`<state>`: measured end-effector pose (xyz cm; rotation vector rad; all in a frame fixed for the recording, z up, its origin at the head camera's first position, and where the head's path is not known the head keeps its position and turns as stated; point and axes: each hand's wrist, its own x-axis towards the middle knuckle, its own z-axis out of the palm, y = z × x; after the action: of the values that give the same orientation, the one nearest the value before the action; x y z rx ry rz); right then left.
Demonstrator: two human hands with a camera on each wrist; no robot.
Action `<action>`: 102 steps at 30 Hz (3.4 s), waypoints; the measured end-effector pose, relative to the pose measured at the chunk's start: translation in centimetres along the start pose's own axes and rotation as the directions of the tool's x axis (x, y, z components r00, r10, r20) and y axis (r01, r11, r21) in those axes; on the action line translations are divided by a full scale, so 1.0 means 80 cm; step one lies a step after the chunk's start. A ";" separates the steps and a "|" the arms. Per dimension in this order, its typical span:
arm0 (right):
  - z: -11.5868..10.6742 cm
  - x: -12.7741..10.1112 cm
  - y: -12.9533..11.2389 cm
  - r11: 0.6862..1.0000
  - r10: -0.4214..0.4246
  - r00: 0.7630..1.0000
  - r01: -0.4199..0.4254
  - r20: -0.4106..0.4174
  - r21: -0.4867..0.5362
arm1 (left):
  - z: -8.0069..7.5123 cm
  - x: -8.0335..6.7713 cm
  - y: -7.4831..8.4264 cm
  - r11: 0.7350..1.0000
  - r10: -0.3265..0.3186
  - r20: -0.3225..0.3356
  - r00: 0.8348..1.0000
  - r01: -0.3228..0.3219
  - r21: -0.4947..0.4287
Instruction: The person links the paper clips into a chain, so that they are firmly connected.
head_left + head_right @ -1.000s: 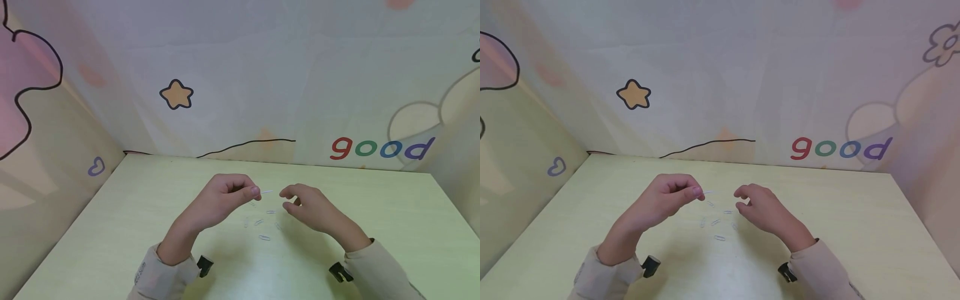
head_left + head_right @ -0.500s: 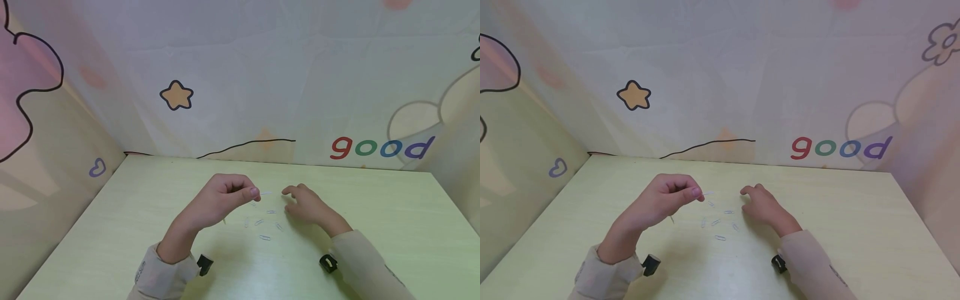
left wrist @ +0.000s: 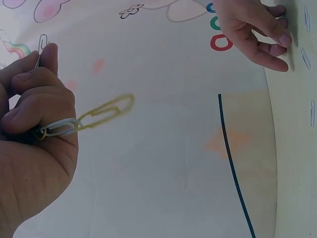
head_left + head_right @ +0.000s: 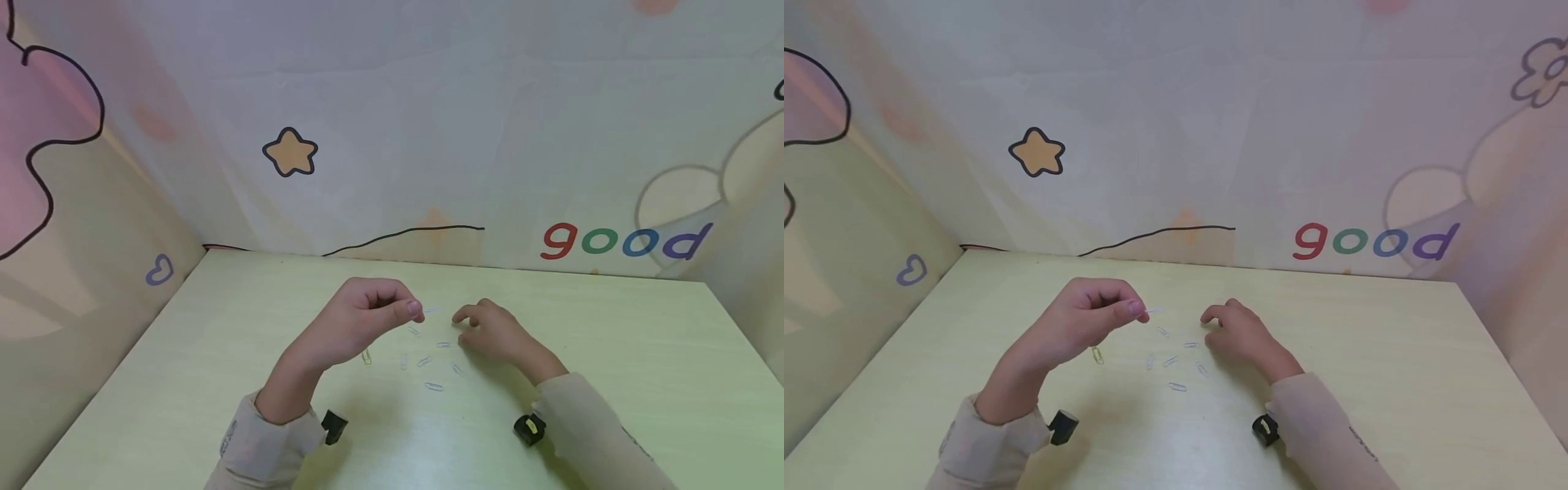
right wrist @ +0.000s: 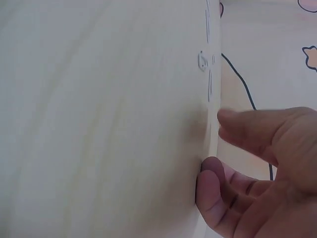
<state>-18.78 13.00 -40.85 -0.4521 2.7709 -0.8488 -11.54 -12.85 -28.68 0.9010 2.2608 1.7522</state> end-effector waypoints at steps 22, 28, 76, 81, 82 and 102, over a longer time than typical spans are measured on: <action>0.026 0.000 -0.034 0.973 -0.089 0.995 0.094 0.036 -0.211 | 0.001 -0.002 0.001 1.000 0.002 0.008 1.000 -0.002 -0.016; 0.027 0.001 -0.038 0.968 -0.070 0.996 0.083 0.060 -0.238 | 0.001 -0.004 0.004 1.000 0.004 0.007 1.000 -0.004 -0.015; -0.052 -0.077 -0.079 0.703 -0.143 0.963 0.262 -0.228 0.661 | 0.009 0.003 -0.009 0.994 -0.083 0.016 0.996 0.082 0.067; -0.057 -0.087 -0.088 0.627 -0.226 0.929 0.369 -0.292 0.686 | 0.013 0.006 -0.009 0.994 -0.082 0.027 0.996 0.079 0.076; -0.057 -0.088 -0.090 0.626 -0.232 0.921 0.388 -0.314 0.677 | 0.014 0.006 -0.009 0.994 -0.082 0.028 0.996 0.080 0.078; -0.055 -0.115 -0.123 0.642 -0.378 0.849 0.527 -0.369 0.557 | 0.026 0.006 -0.006 0.998 -0.033 0.061 0.998 0.030 0.050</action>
<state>-9.19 10.72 -30.66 -0.9836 2.3052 -1.9910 -11.18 -10.94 -29.68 0.9106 2.2754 1.6403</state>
